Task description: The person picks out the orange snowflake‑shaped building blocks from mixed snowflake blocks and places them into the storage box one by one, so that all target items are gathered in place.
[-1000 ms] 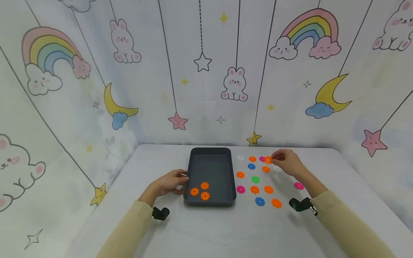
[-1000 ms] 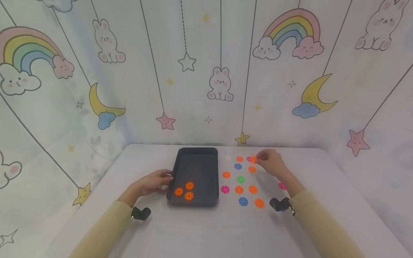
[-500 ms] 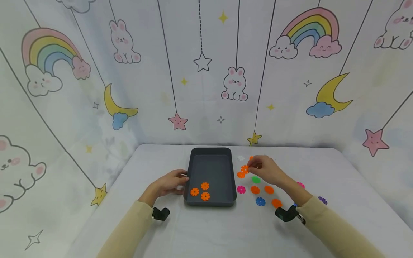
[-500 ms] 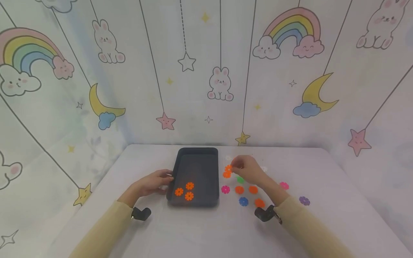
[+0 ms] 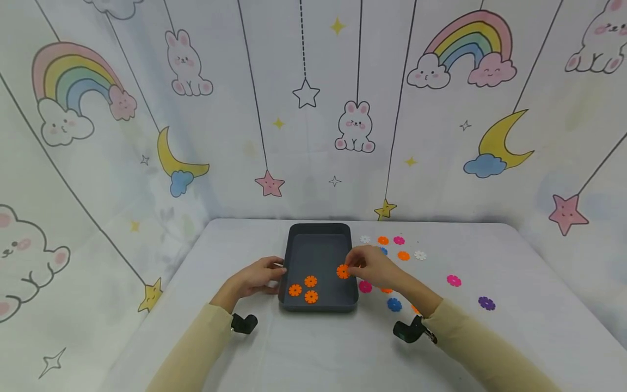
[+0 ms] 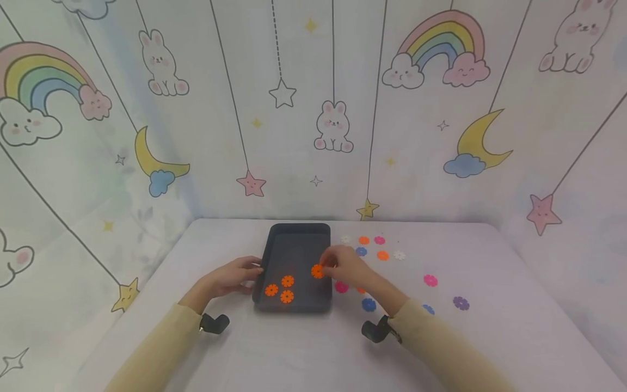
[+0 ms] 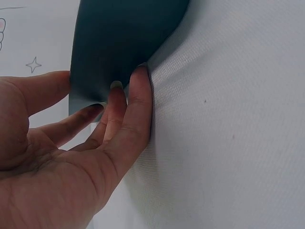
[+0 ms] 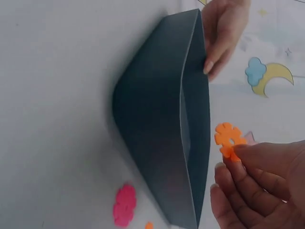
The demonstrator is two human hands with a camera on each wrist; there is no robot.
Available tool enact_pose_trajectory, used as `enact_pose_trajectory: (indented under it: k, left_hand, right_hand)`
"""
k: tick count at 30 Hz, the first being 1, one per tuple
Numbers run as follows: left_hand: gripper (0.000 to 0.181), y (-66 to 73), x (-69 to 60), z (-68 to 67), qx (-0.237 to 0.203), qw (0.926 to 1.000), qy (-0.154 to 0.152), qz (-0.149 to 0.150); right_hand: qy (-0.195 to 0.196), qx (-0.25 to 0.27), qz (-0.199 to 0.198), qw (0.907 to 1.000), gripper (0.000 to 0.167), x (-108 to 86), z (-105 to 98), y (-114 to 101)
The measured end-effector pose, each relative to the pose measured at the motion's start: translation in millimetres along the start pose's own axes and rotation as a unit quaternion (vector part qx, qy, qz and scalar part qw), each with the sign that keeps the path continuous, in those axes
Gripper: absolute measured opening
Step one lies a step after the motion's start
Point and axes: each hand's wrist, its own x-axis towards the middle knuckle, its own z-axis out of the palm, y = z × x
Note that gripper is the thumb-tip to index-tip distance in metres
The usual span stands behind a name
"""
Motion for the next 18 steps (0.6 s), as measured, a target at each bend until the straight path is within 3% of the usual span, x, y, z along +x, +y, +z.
enact_pose_trajectory:
  k: [8, 18]
  left_hand:
    - [0.051, -1.4, 0.2, 0.0, -0.004, 1.0, 0.0, 0.0]
    - [0.05, -1.3, 0.7, -0.8, -0.005, 1.0, 0.001, 0.001]
  right_hand:
    - [-0.03, -0.011, -0.022, 0.9993, 0.007, 16.0, 23, -6]
    - [-0.048, -0.056, -0.012, 0.9972, 0.005, 34.0, 44, -10]
